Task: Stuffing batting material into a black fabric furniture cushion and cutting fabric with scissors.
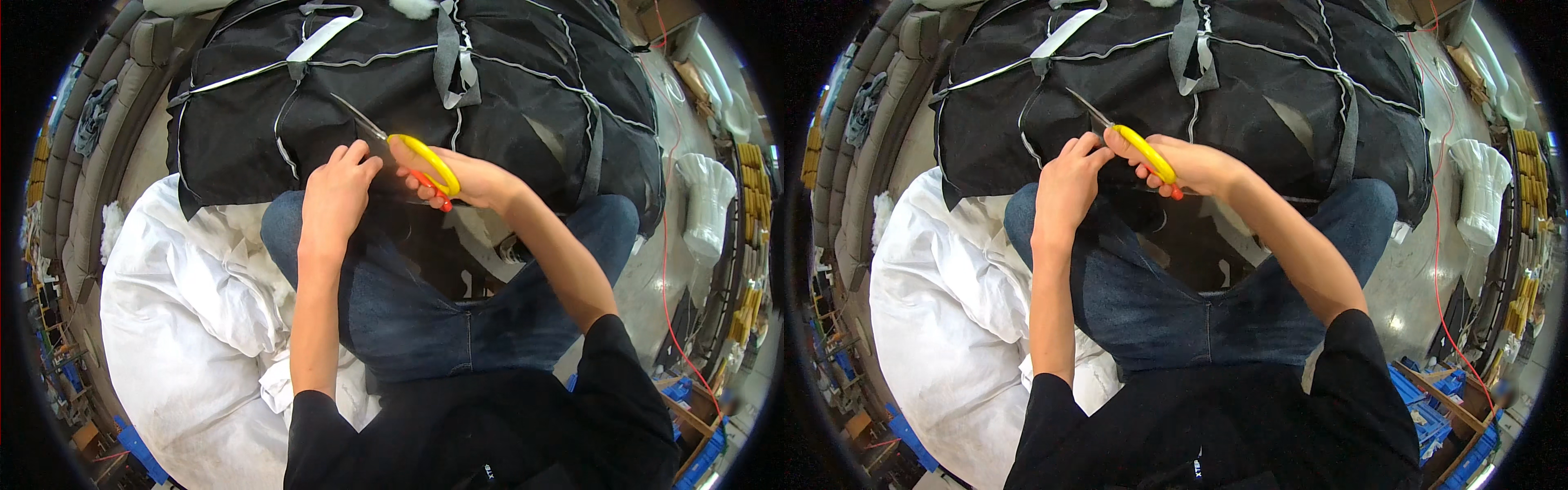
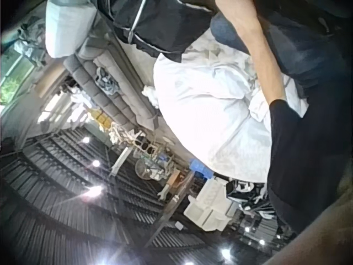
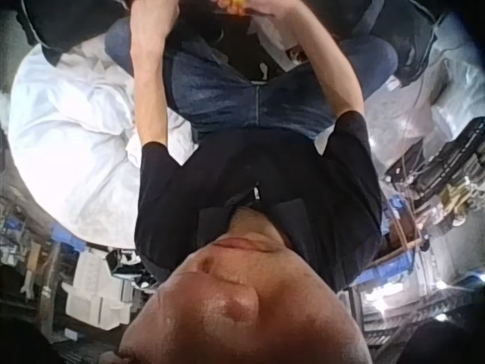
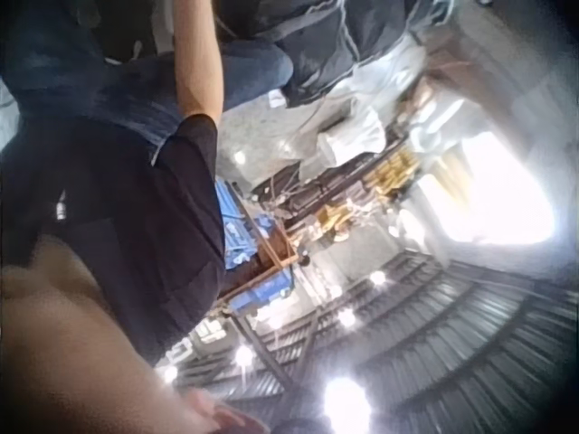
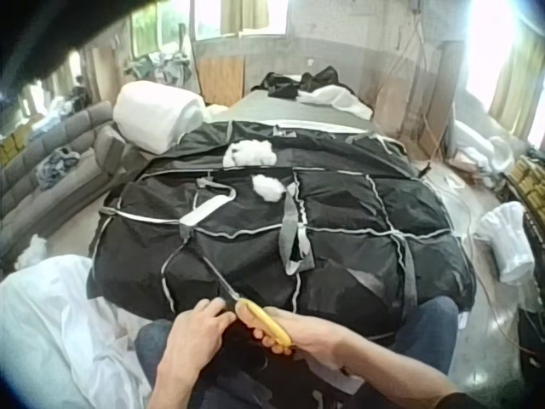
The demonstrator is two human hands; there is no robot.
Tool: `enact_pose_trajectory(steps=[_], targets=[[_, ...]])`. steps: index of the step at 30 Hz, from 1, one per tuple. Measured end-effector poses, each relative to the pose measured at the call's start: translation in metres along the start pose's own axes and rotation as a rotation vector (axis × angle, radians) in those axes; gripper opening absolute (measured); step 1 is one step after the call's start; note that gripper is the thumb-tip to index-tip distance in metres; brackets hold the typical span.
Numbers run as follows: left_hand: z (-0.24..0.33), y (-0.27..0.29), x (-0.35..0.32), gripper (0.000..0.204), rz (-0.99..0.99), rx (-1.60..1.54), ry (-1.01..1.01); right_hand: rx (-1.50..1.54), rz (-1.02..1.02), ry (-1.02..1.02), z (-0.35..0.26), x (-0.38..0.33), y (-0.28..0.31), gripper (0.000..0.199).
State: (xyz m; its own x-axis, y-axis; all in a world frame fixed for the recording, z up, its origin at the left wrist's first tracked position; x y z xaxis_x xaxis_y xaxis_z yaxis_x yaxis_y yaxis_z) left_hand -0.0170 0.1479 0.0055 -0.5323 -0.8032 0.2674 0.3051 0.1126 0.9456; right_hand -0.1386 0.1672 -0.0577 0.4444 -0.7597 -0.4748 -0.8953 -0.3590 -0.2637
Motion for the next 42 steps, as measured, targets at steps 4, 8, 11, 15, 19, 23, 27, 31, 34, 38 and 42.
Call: enact_pose_trajectory(steps=[4,8,11,15,19,23,27,31,34,38,42], targets=[[-0.002,0.002,0.0,0.02,0.031,-0.034,0.013,0.008,-0.01,-0.03,-0.008,-0.018,0.006,0.049],[-0.003,0.0,0.002,0.02,-0.014,-0.03,0.033,-0.095,0.033,-0.073,-0.007,-0.031,0.008,0.063],[-0.004,0.001,-0.001,0.021,-0.043,-0.035,0.041,-0.025,0.022,-0.036,-0.003,-0.03,0.004,0.066],[-0.001,0.001,0.0,0.022,-0.029,-0.045,0.027,0.015,0.017,0.027,-0.004,-0.017,0.0,0.057],[0.002,0.003,0.002,0.023,-0.023,-0.046,0.023,0.159,0.01,0.079,-0.008,0.008,-0.002,0.037],[-0.001,0.0,0.001,0.022,-0.001,-0.039,0.021,-0.039,0.213,0.098,-0.009,0.024,0.006,0.037],[-0.001,0.002,0.001,0.018,-0.002,-0.07,0.023,-0.088,0.23,0.146,-0.012,0.014,0.002,0.04],[-0.005,-0.001,-0.001,0.015,-0.003,-0.091,0.061,-0.157,0.261,0.055,0.001,-0.025,-0.002,0.044],[-0.007,-0.002,0.001,0.01,-0.054,-0.133,0.113,-0.078,0.279,0.183,0.034,-0.09,0.011,0.029],[-0.003,0.008,0.0,0.01,-0.047,-0.129,0.094,0.161,0.465,0.285,0.048,-0.242,0.032,0.037],[0.009,0.004,0.005,0.012,-0.042,-0.103,0.073,0.056,1.079,0.511,0.119,-0.403,0.104,0.046]])
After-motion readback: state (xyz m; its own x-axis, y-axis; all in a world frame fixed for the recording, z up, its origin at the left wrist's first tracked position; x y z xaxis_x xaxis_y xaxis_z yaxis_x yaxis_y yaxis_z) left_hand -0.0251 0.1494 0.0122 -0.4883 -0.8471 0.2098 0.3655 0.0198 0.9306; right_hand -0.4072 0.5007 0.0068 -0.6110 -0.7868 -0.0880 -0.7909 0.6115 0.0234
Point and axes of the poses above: each hand's wrist, its own x-axis towards the middle knuckle, its own y-axis out of the back of the hand, z = x × y, the point moved 8 cm from there along x, towards the middle knuckle, and after that the axes turned 4 degrees about y, right-handed, at the moved point
